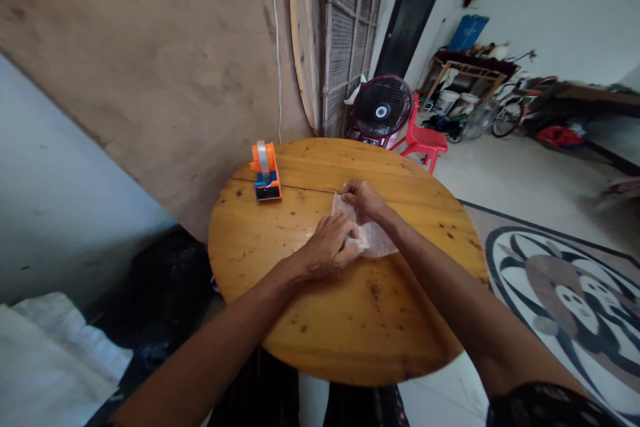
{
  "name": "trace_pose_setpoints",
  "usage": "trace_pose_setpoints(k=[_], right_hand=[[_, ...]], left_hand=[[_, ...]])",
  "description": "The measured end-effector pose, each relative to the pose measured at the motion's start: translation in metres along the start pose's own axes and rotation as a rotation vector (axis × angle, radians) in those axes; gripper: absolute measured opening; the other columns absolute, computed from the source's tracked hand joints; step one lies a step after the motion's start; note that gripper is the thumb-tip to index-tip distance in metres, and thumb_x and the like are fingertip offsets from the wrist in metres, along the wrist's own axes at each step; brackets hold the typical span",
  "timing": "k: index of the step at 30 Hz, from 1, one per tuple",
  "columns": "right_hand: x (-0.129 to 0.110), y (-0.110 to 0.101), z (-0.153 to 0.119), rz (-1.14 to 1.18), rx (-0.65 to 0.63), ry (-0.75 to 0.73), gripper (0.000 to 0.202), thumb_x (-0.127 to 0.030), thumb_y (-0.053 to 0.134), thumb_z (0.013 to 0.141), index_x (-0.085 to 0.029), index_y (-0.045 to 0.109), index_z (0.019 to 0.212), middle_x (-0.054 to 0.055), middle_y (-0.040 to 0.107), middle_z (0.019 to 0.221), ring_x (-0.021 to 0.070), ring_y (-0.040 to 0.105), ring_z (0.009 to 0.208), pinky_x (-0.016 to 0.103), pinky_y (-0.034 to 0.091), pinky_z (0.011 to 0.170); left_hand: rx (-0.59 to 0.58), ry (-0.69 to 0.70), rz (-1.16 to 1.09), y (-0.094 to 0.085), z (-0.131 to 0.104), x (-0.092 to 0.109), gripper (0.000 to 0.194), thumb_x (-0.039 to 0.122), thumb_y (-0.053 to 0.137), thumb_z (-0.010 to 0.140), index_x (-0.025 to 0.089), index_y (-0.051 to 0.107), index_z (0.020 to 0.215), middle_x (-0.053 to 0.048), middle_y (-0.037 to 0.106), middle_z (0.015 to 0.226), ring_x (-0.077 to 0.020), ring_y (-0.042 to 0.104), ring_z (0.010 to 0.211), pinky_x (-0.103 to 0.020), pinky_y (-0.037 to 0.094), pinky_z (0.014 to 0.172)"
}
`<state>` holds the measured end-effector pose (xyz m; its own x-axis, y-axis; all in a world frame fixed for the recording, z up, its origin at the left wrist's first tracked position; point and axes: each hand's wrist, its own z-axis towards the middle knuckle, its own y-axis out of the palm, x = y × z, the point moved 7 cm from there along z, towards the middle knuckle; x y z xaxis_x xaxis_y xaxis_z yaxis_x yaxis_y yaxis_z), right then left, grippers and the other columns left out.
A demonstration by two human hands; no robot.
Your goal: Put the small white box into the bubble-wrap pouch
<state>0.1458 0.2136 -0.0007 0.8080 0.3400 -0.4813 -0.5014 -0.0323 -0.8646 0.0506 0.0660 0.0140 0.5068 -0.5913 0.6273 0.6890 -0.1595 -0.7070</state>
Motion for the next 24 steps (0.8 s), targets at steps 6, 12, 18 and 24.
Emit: trace_pose_setpoints(k=[6, 12, 18, 24], right_hand=[[0.008, -0.013, 0.0, 0.209, 0.077, -0.009, 0.013, -0.022, 0.056, 0.081, -0.015, 0.066, 0.078, 0.001, 0.066, 0.074, 0.014, 0.058, 0.069, 0.024, 0.042, 0.066], [0.009, -0.043, -0.019, 0.274, 0.162, -0.062, 0.011, -0.022, 0.057, 0.079, -0.016, 0.066, 0.078, 0.003, 0.067, 0.08, 0.0167, 0.062, 0.078, 0.028, 0.046, 0.077], [0.016, -0.057, -0.05, 0.238, 0.241, -0.072, 0.01, -0.026, 0.065, 0.074, -0.018, 0.067, 0.08, 0.01, 0.065, 0.111, 0.024, 0.06, 0.107, 0.035, 0.047, 0.087], [0.026, -0.048, -0.075, 0.316, 0.129, 0.074, 0.02, -0.034, 0.066, 0.074, -0.018, 0.066, 0.087, 0.005, 0.066, 0.086, 0.0184, 0.061, 0.079, 0.031, 0.047, 0.074]], left_hand=[[0.001, 0.021, -0.01, 0.0, -0.001, 0.001, 0.016, 0.025, 0.046, 0.084, 0.018, 0.053, 0.097, -0.007, 0.056, 0.101, -0.0242, 0.047, 0.105, -0.043, 0.035, 0.098], [0.019, 0.055, 0.02, -0.001, 0.0, 0.003, 0.014, 0.024, 0.046, 0.084, 0.018, 0.052, 0.094, -0.007, 0.054, 0.096, -0.0231, 0.047, 0.097, -0.04, 0.038, 0.09], [0.023, 0.064, 0.019, -0.002, 0.001, 0.005, 0.014, 0.025, 0.045, 0.085, 0.018, 0.053, 0.093, -0.006, 0.054, 0.095, -0.0217, 0.048, 0.093, -0.038, 0.039, 0.087], [0.021, 0.065, 0.008, -0.001, 0.002, 0.004, 0.014, 0.026, 0.045, 0.085, 0.017, 0.053, 0.091, -0.005, 0.055, 0.092, -0.0209, 0.048, 0.09, -0.037, 0.038, 0.086]])
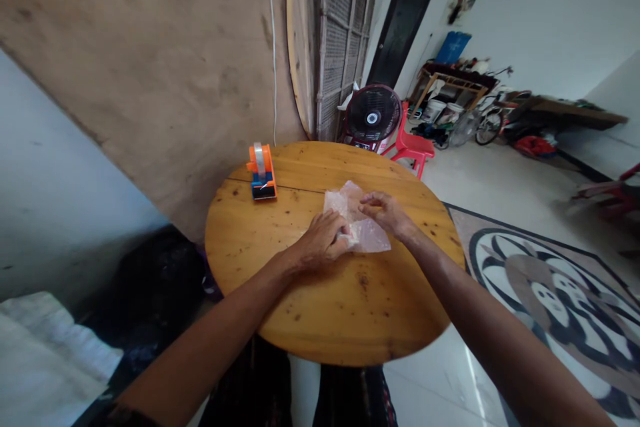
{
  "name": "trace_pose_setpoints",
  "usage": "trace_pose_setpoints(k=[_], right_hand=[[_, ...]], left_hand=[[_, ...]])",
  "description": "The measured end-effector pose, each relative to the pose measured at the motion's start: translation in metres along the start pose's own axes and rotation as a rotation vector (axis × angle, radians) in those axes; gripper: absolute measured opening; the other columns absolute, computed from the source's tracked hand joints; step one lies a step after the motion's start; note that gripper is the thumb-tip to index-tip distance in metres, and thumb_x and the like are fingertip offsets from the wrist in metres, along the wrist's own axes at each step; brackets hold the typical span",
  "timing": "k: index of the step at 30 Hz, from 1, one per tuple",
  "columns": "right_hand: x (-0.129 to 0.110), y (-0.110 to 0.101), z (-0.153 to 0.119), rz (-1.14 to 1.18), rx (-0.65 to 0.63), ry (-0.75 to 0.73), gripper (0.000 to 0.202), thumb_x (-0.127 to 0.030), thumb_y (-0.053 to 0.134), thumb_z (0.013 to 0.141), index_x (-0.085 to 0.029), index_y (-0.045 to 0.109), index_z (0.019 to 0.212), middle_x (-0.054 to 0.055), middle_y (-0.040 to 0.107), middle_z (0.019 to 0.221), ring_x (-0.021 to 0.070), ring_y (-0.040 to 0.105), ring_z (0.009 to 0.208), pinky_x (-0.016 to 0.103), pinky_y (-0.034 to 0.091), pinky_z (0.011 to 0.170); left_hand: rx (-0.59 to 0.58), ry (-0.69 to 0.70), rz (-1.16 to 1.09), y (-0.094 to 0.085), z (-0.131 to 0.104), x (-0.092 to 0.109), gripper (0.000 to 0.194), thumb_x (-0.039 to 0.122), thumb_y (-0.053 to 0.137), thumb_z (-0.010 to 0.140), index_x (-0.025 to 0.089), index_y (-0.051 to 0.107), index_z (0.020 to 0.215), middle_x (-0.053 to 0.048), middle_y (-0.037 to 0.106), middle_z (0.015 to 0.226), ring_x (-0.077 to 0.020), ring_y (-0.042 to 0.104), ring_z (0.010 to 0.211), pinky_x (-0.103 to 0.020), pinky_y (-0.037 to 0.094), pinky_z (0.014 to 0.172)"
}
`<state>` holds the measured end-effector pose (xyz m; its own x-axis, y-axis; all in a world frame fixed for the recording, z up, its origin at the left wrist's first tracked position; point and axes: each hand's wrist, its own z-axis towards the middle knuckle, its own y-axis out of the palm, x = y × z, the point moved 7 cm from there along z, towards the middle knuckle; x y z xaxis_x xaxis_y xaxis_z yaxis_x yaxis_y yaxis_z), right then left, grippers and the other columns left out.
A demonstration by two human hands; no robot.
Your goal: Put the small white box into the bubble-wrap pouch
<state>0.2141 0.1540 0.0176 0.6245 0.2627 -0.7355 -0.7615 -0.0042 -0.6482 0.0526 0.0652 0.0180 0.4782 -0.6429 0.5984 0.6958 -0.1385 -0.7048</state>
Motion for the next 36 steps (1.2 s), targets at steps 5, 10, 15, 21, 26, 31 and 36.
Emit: trace_pose_setpoints(k=[5, 10, 15, 21, 26, 31, 36], right_hand=[[-0.009, 0.0, -0.024, 0.129, -0.122, 0.081, 0.034, -0.05, 0.059, 0.079, -0.018, 0.066, 0.087, 0.001, 0.063, 0.073, 0.0141, 0.054, 0.063, 0.025, 0.041, 0.058], [-0.018, -0.005, -0.047, 0.096, -0.286, 0.154, 0.039, -0.049, 0.066, 0.074, -0.017, 0.068, 0.097, 0.003, 0.067, 0.083, 0.0159, 0.058, 0.07, 0.026, 0.043, 0.062], [-0.009, 0.003, -0.052, 0.179, -0.301, 0.194, 0.034, -0.047, 0.067, 0.07, -0.016, 0.063, 0.084, -0.001, 0.061, 0.071, 0.0125, 0.053, 0.061, 0.023, 0.04, 0.055], [0.003, 0.012, -0.049, 0.053, -0.122, 0.175, 0.024, -0.042, 0.061, 0.067, -0.019, 0.054, 0.067, -0.004, 0.05, 0.059, 0.0101, 0.045, 0.054, 0.022, 0.035, 0.051], [0.002, 0.01, -0.051, 0.021, -0.009, 0.161, 0.018, -0.036, 0.06, 0.065, -0.02, 0.05, 0.068, -0.004, 0.05, 0.061, 0.0108, 0.045, 0.056, 0.023, 0.037, 0.052], [-0.002, 0.009, -0.053, -0.025, 0.063, 0.225, 0.032, -0.024, 0.059, 0.062, -0.022, 0.053, 0.094, -0.006, 0.052, 0.063, 0.0117, 0.047, 0.052, 0.023, 0.037, 0.048], [-0.01, 0.016, -0.052, 0.195, 0.023, 0.353, 0.051, -0.021, 0.06, 0.067, -0.024, 0.045, 0.116, -0.006, 0.054, 0.068, 0.0116, 0.05, 0.049, 0.023, 0.041, 0.044]], left_hand=[[0.01, -0.002, 0.009, 0.0, -0.001, -0.001, 0.016, 0.025, 0.044, 0.084, 0.017, 0.054, 0.093, -0.005, 0.055, 0.092, -0.0206, 0.048, 0.09, -0.037, 0.038, 0.087], [0.021, -0.009, -0.015, -0.002, -0.002, 0.001, 0.015, 0.026, 0.043, 0.084, 0.017, 0.053, 0.092, -0.005, 0.057, 0.094, -0.0206, 0.05, 0.091, -0.038, 0.039, 0.089], [0.027, -0.011, -0.024, -0.003, -0.004, 0.002, 0.014, 0.022, 0.044, 0.081, 0.018, 0.054, 0.091, -0.005, 0.058, 0.095, -0.0213, 0.051, 0.093, -0.04, 0.039, 0.091], [0.037, -0.041, -0.013, -0.002, -0.004, 0.0, 0.014, 0.022, 0.044, 0.081, 0.017, 0.054, 0.091, -0.005, 0.058, 0.092, -0.0208, 0.051, 0.09, -0.039, 0.04, 0.089], [0.045, -0.042, -0.017, -0.002, -0.003, -0.001, 0.015, 0.024, 0.045, 0.082, 0.017, 0.055, 0.09, -0.005, 0.058, 0.092, -0.0206, 0.051, 0.088, -0.039, 0.04, 0.088], [0.039, -0.056, -0.015, -0.001, -0.003, -0.003, 0.014, 0.027, 0.045, 0.084, 0.018, 0.054, 0.089, -0.004, 0.057, 0.089, -0.0202, 0.051, 0.086, -0.037, 0.041, 0.087], [0.042, -0.071, -0.018, 0.0, -0.002, -0.004, 0.012, 0.026, 0.046, 0.082, 0.018, 0.053, 0.089, -0.004, 0.056, 0.086, -0.02, 0.05, 0.083, -0.037, 0.042, 0.085]])
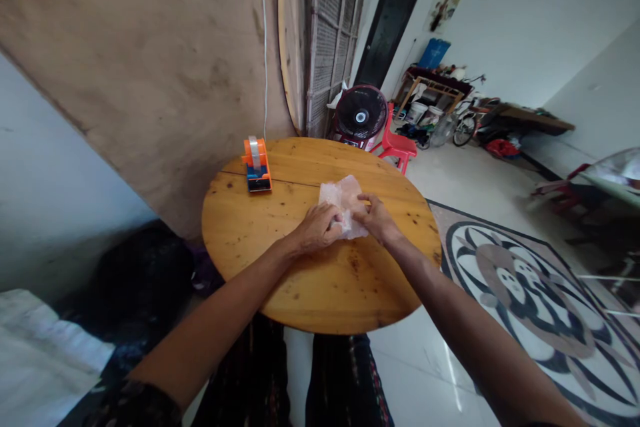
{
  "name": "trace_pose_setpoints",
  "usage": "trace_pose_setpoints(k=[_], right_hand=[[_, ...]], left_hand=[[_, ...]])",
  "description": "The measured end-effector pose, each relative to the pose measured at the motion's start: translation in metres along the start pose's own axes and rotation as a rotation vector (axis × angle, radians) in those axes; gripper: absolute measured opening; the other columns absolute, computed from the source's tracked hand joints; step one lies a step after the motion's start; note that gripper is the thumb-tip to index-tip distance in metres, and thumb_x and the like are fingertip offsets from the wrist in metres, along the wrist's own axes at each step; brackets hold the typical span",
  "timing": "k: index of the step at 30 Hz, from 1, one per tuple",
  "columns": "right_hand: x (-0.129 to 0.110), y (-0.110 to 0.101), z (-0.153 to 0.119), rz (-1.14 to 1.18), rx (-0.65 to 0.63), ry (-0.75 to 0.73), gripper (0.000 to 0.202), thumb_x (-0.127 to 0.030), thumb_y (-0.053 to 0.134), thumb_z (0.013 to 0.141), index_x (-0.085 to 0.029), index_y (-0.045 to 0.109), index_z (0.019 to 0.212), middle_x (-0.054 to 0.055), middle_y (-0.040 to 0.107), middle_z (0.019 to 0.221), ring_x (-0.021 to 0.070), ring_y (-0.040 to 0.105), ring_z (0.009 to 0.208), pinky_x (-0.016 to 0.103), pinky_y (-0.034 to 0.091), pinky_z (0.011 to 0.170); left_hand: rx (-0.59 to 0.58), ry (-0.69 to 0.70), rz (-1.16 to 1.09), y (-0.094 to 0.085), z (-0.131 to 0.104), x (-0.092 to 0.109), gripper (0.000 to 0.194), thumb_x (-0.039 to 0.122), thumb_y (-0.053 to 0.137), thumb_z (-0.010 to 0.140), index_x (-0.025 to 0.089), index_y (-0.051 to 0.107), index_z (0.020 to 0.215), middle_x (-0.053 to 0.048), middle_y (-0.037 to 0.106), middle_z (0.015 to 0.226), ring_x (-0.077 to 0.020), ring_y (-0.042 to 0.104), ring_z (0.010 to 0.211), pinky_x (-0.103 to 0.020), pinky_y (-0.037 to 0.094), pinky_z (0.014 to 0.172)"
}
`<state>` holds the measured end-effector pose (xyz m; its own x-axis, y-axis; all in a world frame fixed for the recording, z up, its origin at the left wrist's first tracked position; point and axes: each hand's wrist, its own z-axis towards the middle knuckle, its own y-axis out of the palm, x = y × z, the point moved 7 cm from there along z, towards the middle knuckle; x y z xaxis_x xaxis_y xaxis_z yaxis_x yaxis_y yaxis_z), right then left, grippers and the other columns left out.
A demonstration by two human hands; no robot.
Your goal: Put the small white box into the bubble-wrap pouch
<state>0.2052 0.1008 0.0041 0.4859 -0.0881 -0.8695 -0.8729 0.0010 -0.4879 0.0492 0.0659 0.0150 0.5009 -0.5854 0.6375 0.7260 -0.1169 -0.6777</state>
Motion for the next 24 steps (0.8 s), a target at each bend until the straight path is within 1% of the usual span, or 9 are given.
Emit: trace_pose_setpoints(k=[4, 8, 11, 16, 18, 20, 24], right_hand=[[-0.01, 0.006, -0.005, 0.167, -0.048, 0.054, 0.052, -0.018, 0.064, 0.07, -0.021, 0.043, 0.118, -0.004, 0.057, 0.072, 0.0117, 0.054, 0.051, 0.023, 0.042, 0.044], [-0.022, 0.011, -0.01, 0.179, -0.057, 0.041, 0.047, -0.017, 0.066, 0.072, -0.02, 0.047, 0.115, -0.006, 0.052, 0.066, 0.0099, 0.053, 0.049, 0.021, 0.04, 0.042], [-0.027, 0.014, -0.011, 0.163, -0.078, 0.048, 0.046, -0.013, 0.064, 0.075, -0.017, 0.047, 0.118, -0.008, 0.047, 0.059, 0.0093, 0.051, 0.045, 0.021, 0.04, 0.04], [-0.034, 0.019, -0.014, 0.14, -0.144, 0.047, 0.057, -0.009, 0.06, 0.078, -0.01, 0.04, 0.131, -0.005, 0.055, 0.058, 0.0119, 0.056, 0.047, 0.023, 0.048, 0.045], [-0.037, 0.02, -0.018, 0.134, -0.163, 0.044, 0.06, -0.009, 0.059, 0.079, -0.008, 0.037, 0.135, -0.005, 0.057, 0.058, 0.0124, 0.057, 0.049, 0.023, 0.049, 0.046], [-0.039, 0.019, -0.021, 0.147, -0.168, 0.034, 0.061, -0.009, 0.057, 0.08, -0.008, 0.035, 0.137, -0.005, 0.057, 0.061, 0.0125, 0.059, 0.051, 0.023, 0.05, 0.047], [-0.041, 0.018, -0.029, 0.222, -0.175, 0.025, 0.064, -0.004, 0.049, 0.082, -0.012, 0.029, 0.142, -0.002, 0.062, 0.073, 0.0112, 0.062, 0.056, 0.023, 0.053, 0.051]], left_hand=[[-0.013, -0.01, 0.005, 0.002, 0.001, -0.002, 0.013, 0.024, 0.047, 0.08, 0.018, 0.054, 0.089, -0.004, 0.057, 0.088, -0.0202, 0.051, 0.084, -0.037, 0.042, 0.082], [0.006, -0.002, -0.021, 0.001, 0.001, -0.002, 0.014, 0.024, 0.047, 0.079, 0.019, 0.055, 0.09, -0.004, 0.057, 0.087, -0.0197, 0.051, 0.082, -0.035, 0.041, 0.078], [0.006, -0.007, -0.046, 0.0, 0.0, -0.003, 0.014, 0.025, 0.048, 0.079, 0.019, 0.055, 0.089, -0.003, 0.056, 0.085, -0.0188, 0.05, 0.079, -0.033, 0.041, 0.075], [-0.009, -0.021, -0.092, 0.0, 0.001, -0.003, 0.012, 0.023, 0.05, 0.076, 0.018, 0.053, 0.086, -0.002, 0.055, 0.082, -0.0175, 0.05, 0.076, -0.031, 0.042, 0.072], [-0.004, -0.03, -0.12, 0.0, 0.001, -0.004, 0.013, 0.023, 0.052, 0.076, 0.018, 0.053, 0.087, -0.001, 0.056, 0.083, -0.0169, 0.05, 0.076, -0.031, 0.042, 0.072], [0.006, -0.049, -0.153, 0.0, 0.001, -0.004, 0.016, 0.021, 0.052, 0.075, 0.018, 0.052, 0.09, -0.001, 0.058, 0.085, -0.0164, 0.051, 0.077, -0.03, 0.043, 0.072], [0.024, -0.09, -0.187, -0.002, -0.001, -0.006, 0.027, 0.021, 0.054, 0.074, 0.017, 0.051, 0.1, -0.003, 0.061, 0.092, -0.0177, 0.055, 0.082, -0.031, 0.045, 0.075]])
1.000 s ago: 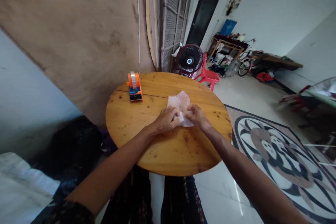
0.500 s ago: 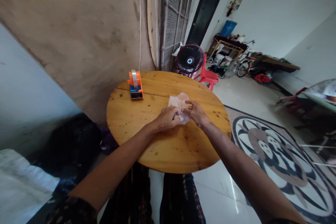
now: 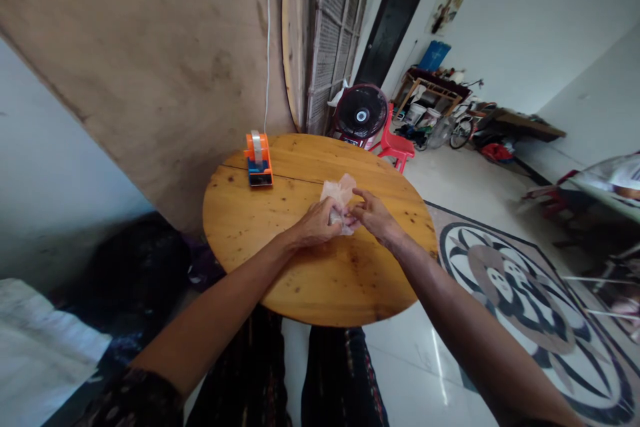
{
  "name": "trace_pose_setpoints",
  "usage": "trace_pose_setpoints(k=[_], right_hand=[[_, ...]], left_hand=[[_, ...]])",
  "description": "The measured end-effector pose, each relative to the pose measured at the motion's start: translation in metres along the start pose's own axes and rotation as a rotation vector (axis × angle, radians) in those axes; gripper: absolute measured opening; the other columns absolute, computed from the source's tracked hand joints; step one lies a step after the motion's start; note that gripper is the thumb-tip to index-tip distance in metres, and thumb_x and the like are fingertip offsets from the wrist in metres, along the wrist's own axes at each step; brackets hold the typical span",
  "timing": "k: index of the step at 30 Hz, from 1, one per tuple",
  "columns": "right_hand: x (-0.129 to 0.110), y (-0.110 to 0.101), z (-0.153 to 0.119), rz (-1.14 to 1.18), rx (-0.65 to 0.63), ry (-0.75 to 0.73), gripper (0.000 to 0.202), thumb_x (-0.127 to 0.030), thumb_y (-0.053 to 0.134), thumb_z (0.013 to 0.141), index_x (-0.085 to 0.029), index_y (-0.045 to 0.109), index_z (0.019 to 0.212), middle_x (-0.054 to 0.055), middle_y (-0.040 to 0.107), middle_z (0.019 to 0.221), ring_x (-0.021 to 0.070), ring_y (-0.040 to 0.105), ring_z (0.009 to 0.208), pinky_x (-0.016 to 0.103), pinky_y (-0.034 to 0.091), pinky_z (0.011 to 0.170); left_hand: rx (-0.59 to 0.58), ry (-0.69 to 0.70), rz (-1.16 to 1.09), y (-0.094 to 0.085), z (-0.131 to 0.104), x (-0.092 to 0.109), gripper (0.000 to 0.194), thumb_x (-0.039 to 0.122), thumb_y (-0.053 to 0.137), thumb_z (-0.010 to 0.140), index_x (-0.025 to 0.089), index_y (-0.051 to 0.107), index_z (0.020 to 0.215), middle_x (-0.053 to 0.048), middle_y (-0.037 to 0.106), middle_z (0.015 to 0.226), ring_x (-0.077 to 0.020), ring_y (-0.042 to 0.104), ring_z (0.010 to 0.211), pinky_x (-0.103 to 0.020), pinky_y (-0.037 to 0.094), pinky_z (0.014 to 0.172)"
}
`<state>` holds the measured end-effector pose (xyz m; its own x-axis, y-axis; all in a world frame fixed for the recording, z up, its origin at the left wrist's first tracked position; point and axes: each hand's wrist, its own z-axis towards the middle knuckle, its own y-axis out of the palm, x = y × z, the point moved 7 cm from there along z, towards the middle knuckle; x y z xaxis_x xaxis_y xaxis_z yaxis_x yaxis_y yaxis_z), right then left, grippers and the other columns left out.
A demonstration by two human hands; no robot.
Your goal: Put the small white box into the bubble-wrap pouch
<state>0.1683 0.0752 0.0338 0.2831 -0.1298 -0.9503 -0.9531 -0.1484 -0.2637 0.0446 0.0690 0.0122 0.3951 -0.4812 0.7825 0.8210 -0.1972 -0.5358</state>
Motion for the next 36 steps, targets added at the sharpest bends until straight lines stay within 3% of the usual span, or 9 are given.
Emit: trace_pose_setpoints(k=[6, 11, 18, 21, 24, 29, 36], right_hand=[[-0.003, 0.001, -0.006, 0.019, -0.03, 0.02, 0.067, -0.004, 0.048, 0.083, -0.015, 0.026, 0.146, 0.004, 0.068, 0.086, 0.0111, 0.062, 0.059, 0.024, 0.055, 0.056], [-0.007, 0.004, -0.008, -0.064, -0.054, 0.025, 0.07, -0.003, 0.044, 0.082, -0.016, 0.024, 0.148, 0.007, 0.069, 0.094, 0.0112, 0.062, 0.062, 0.025, 0.056, 0.057], [-0.015, 0.007, -0.011, -0.403, -0.044, -0.128, 0.069, -0.004, 0.046, 0.079, -0.016, 0.035, 0.146, 0.01, 0.071, 0.102, 0.0138, 0.064, 0.068, 0.025, 0.056, 0.061], [-0.016, 0.007, -0.011, -0.45, -0.048, -0.138, 0.068, -0.005, 0.046, 0.079, -0.015, 0.035, 0.146, 0.01, 0.072, 0.101, 0.0153, 0.066, 0.07, 0.027, 0.056, 0.062], [-0.017, 0.007, -0.013, -0.462, -0.053, -0.131, 0.068, -0.005, 0.044, 0.079, -0.014, 0.034, 0.146, 0.011, 0.072, 0.103, 0.0153, 0.066, 0.07, 0.027, 0.056, 0.062], [-0.017, 0.008, -0.018, -0.432, -0.053, -0.106, 0.07, -0.004, 0.045, 0.078, -0.015, 0.034, 0.146, 0.013, 0.07, 0.11, 0.015, 0.067, 0.072, 0.027, 0.056, 0.062], [-0.012, 0.007, -0.02, -0.246, -0.05, -0.058, 0.073, -0.003, 0.045, 0.075, -0.016, 0.032, 0.146, 0.012, 0.069, 0.109, 0.0142, 0.066, 0.073, 0.028, 0.057, 0.066]], left_hand=[[0.011, 0.023, 0.054, -0.002, 0.001, -0.002, 0.05, 0.026, 0.056, 0.076, 0.012, 0.048, 0.123, -0.012, 0.061, 0.111, -0.0256, 0.058, 0.103, -0.04, 0.045, 0.091], [0.034, 0.051, 0.17, -0.006, 0.002, -0.003, 0.064, 0.032, 0.061, 0.074, 0.012, 0.046, 0.133, -0.015, 0.054, 0.132, -0.032, 0.049, 0.122, -0.046, 0.037, 0.105], [0.141, -0.024, 0.323, -0.019, -0.005, 0.0, 0.067, 0.052, 0.062, 0.076, 0.013, 0.053, 0.129, -0.013, 0.064, 0.11, -0.0315, 0.056, 0.103, -0.047, 0.042, 0.092], [0.144, -0.017, 0.326, -0.02, -0.008, 0.002, 0.062, 0.045, 0.064, 0.074, 0.014, 0.054, 0.127, -0.009, 0.066, 0.099, -0.0281, 0.058, 0.096, -0.043, 0.042, 0.089], [0.138, 0.01, 0.31, -0.02, -0.01, 0.006, 0.055, 0.036, 0.063, 0.075, 0.016, 0.055, 0.125, -0.006, 0.066, 0.094, -0.0251, 0.058, 0.092, -0.039, 0.043, 0.087], [0.15, 0.083, 0.294, -0.016, -0.013, 0.016, 0.041, 0.044, 0.055, 0.086, 0.016, 0.059, 0.116, -0.007, 0.066, 0.096, -0.024, 0.058, 0.092, -0.039, 0.042, 0.087], [0.236, -0.018, 0.206, -0.011, -0.011, 0.008, 0.036, 0.04, 0.058, 0.085, 0.017, 0.057, 0.113, -0.005, 0.061, 0.092, -0.0189, 0.057, 0.082, -0.031, 0.045, 0.074]])
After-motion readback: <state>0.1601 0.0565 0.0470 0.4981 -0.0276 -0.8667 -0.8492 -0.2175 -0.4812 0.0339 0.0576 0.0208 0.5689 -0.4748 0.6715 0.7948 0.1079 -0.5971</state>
